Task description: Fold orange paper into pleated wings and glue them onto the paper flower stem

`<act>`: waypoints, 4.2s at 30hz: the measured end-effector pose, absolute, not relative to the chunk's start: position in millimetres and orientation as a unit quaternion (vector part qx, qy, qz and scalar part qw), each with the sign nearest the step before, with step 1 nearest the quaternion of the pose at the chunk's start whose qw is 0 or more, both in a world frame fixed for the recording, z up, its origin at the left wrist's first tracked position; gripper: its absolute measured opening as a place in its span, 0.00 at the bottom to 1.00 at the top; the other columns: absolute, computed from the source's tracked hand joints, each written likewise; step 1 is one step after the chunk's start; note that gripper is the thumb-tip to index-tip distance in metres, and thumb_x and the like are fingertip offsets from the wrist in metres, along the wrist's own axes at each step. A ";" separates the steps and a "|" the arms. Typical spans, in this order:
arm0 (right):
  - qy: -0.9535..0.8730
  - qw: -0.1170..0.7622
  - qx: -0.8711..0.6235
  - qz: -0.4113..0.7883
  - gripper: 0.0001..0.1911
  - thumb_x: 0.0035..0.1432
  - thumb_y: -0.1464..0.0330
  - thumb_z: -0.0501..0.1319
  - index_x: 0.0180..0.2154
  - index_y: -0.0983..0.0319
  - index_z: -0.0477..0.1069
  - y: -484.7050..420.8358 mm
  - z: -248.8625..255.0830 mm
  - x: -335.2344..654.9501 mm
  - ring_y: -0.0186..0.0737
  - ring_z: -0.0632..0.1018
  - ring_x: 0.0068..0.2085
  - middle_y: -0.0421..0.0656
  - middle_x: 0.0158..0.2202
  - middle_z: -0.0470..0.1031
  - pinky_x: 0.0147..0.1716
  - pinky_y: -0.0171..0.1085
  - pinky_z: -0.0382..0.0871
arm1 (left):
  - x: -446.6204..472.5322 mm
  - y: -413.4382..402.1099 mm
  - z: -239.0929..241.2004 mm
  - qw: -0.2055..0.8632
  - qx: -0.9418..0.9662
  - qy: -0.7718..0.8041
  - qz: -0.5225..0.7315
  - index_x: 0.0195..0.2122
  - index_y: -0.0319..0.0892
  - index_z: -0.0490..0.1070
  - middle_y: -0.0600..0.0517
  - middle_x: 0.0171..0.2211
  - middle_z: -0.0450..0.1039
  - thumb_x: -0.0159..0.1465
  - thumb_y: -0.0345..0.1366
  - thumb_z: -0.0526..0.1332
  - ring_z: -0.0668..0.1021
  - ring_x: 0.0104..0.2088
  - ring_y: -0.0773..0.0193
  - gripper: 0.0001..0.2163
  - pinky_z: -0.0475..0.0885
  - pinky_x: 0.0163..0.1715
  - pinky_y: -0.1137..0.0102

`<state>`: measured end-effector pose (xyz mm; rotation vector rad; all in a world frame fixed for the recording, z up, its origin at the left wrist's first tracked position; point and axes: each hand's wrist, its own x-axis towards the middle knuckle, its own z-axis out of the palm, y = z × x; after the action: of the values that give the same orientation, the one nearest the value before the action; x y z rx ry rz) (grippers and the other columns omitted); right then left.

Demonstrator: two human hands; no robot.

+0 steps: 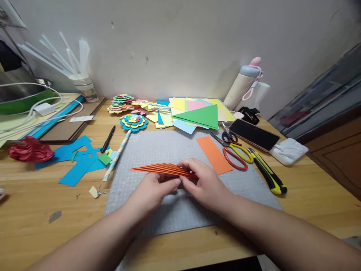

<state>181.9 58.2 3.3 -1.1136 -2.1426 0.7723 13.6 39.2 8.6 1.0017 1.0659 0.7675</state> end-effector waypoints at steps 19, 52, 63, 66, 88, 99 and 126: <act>-0.845 0.185 -0.435 0.248 0.09 0.54 0.69 0.64 0.38 0.59 0.68 65.7 -2.5 183.0 0.40 0.69 0.43 0.41 0.39 0.71 0.43 0.41 0.59 | 0.5 43.2 7.1 0.157 0.819 0.533 0.143 0.30 0.41 0.72 0.51 0.32 0.70 0.62 0.31 0.56 0.72 0.35 0.61 0.06 0.66 0.35 0.66; -0.857 0.188 -0.413 0.244 0.05 0.54 0.74 0.63 0.30 0.61 0.67 62.8 -3.5 179.4 0.35 0.70 0.36 0.36 0.31 0.71 0.40 0.38 0.55 | 3.4 40.1 4.3 0.213 0.783 0.568 0.141 0.29 0.42 0.72 0.51 0.30 0.72 0.61 0.33 0.57 0.72 0.34 0.60 0.06 0.67 0.35 0.65; -0.848 0.192 -0.428 0.248 0.05 0.54 0.73 0.63 0.31 0.60 0.68 63.0 -5.1 177.5 0.35 0.70 0.37 0.36 0.31 0.72 0.38 0.38 0.55 | 4.5 41.1 5.1 0.205 0.786 0.566 0.140 0.27 0.41 0.71 0.52 0.29 0.71 0.60 0.32 0.57 0.71 0.32 0.61 0.06 0.65 0.32 0.67; -0.847 0.192 -0.427 0.250 0.05 0.53 0.75 0.63 0.30 0.61 0.68 64.1 -6.8 175.7 0.35 0.70 0.36 0.36 0.30 0.71 0.37 0.37 0.56 | 7.2 40.8 3.7 0.186 0.788 0.568 0.147 0.26 0.41 0.68 0.52 0.28 0.70 0.58 0.31 0.57 0.70 0.31 0.62 0.05 0.64 0.30 0.68; -0.855 0.177 -0.427 0.236 0.04 0.56 0.73 0.62 0.30 0.61 0.72 66.7 -0.7 174.7 0.35 0.72 0.37 0.37 0.32 0.74 0.39 0.38 0.56 | 1.6 46.1 9.1 0.163 0.803 0.562 0.115 0.28 0.42 0.74 0.51 0.28 0.74 0.62 0.37 0.58 0.74 0.31 0.61 0.09 0.64 0.32 0.67; -0.879 0.153 -0.429 0.139 0.06 0.57 0.69 0.62 0.27 0.60 0.73 67.1 1.8 173.9 0.37 0.70 0.37 0.38 0.30 0.74 0.38 0.40 0.51 | 5.2 40.2 9.7 0.036 0.839 0.537 0.075 0.27 0.43 0.73 0.52 0.28 0.73 0.64 0.35 0.56 0.73 0.34 0.58 0.10 0.61 0.33 0.62; -0.915 0.110 -0.374 0.102 0.08 0.59 0.68 0.57 0.29 0.60 0.72 63.6 19.0 175.2 0.40 0.69 0.37 0.41 0.32 0.73 0.39 0.43 0.51 | 6.3 37.7 10.5 -0.006 0.870 0.490 0.047 0.30 0.41 0.71 0.49 0.32 0.70 0.61 0.28 0.54 0.72 0.35 0.56 0.08 0.66 0.38 0.60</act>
<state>175.2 63.6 19.0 -1.0984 -2.6898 0.3010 6.3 37.7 10.5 2.7441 1.5465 0.1497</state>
